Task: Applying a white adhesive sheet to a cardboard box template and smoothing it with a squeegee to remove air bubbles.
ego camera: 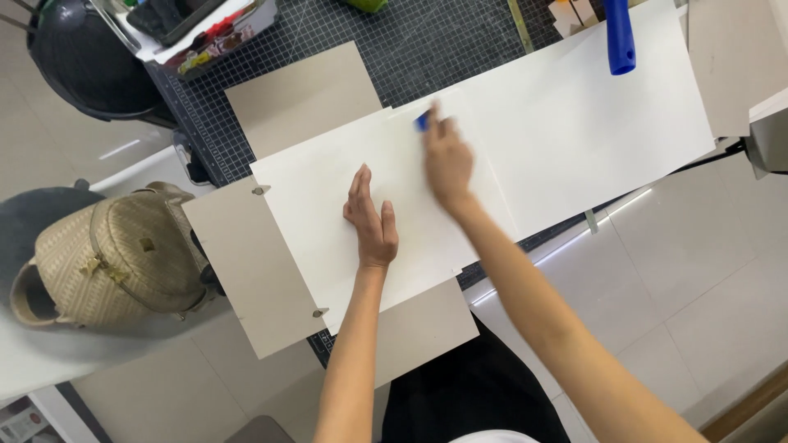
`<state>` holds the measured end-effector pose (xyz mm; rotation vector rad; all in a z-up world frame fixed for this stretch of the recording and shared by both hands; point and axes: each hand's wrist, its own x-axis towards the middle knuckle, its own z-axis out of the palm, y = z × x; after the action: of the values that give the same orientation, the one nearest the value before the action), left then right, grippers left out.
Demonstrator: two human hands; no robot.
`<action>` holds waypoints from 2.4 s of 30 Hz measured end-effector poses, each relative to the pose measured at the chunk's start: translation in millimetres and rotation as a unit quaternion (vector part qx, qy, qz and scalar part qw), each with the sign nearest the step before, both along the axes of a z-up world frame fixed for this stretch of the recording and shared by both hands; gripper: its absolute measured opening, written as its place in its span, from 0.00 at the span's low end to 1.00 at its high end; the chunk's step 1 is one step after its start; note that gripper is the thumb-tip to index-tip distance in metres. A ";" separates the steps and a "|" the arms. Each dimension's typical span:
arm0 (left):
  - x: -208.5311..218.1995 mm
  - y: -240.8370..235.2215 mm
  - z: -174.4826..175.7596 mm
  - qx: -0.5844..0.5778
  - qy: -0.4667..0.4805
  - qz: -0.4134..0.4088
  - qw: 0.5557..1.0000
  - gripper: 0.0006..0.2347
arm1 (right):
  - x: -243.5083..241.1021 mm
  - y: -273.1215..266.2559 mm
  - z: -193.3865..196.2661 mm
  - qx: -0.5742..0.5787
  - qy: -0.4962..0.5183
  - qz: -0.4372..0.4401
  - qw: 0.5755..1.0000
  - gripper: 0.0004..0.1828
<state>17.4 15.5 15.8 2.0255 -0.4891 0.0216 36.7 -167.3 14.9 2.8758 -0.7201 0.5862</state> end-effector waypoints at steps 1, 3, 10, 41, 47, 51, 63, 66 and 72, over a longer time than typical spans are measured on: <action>1.3 -0.1 0.1 0.002 0.000 0.002 1.000 0.25 | 5.9 -22.4 1.4 -0.027 -0.010 -0.016 0.999 0.28; 1.6 -2.0 0.9 0.011 -0.005 0.001 1.000 0.25 | 17.7 -17.3 1.1 -0.009 -0.012 -0.033 0.999 0.31; 1.0 -2.1 -0.6 0.035 -0.001 0.000 0.999 0.24 | 38.5 -16.1 -2.0 0.037 -0.009 0.014 0.999 0.34; 0.2 -7.0 6.4 0.044 -0.012 0.009 0.999 0.25 | -82.5 -39.9 -11.6 0.096 0.054 0.337 0.935 0.25; 3.4 -9.4 8.8 0.058 -0.028 0.005 0.998 0.26 | -78.2 -52.3 -31.2 0.149 0.052 0.398 0.904 0.17; -0.3 -10.2 6.9 0.070 -0.016 0.011 0.997 0.26 | 51.5 -53.9 -23.9 0.154 0.005 0.294 0.943 0.23; 0.8 -10.9 3.5 0.077 -0.018 0.010 0.997 0.26 | -5.1 -53.4 -16.8 0.172 0.052 0.316 0.932 0.20; -0.1 -9.8 2.2 0.080 -0.027 0.011 0.996 0.26 | 52.3 -56.7 -22.5 0.177 0.002 0.267 0.947 0.24; 0.6 -12.8 2.0 0.083 -0.044 0.010 0.996 0.26 | -146.2 -37.4 -0.1 0.147 0.031 0.401 0.904 0.16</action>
<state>18.0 2.7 17.8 2.1987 -0.5405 0.0855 -109.5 -204.7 14.8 3.3870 0.4886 0.4714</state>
